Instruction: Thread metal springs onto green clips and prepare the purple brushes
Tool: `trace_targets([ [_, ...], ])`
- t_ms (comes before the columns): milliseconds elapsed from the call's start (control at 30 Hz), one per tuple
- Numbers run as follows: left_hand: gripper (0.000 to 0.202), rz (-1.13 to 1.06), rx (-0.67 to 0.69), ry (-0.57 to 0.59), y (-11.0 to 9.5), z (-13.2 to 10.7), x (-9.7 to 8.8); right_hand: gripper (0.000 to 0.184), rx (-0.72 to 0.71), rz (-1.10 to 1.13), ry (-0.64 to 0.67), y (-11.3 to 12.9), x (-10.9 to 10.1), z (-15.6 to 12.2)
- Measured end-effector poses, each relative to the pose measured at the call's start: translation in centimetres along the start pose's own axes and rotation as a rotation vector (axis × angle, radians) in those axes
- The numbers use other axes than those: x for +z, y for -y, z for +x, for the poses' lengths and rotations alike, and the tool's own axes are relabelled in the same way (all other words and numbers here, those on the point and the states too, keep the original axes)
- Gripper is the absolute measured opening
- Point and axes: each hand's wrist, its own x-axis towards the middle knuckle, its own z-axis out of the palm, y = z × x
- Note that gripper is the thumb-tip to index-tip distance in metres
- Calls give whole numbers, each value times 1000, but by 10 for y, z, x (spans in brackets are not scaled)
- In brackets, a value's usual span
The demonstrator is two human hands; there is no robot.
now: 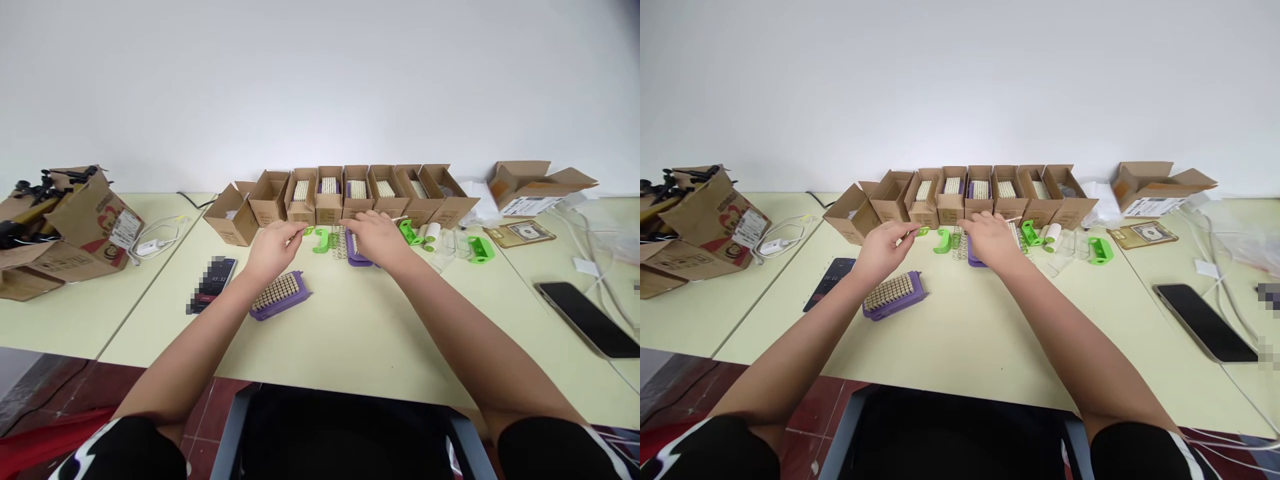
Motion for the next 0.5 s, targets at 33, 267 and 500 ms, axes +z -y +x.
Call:
trace_targets([
  [33, 33, -15, 13, 27, -1, 6, 3, 60, 36, 35, -48, -5, -6, -13],
  [267, 36, -2, 12, 153, -11, 53, 53, 42, 300, 241, -395, -52, -16, -97],
  [500, 35, 319, -120, 257, -46, 85, 109, 33, 378, 294, -524, -72, -3, -117],
])
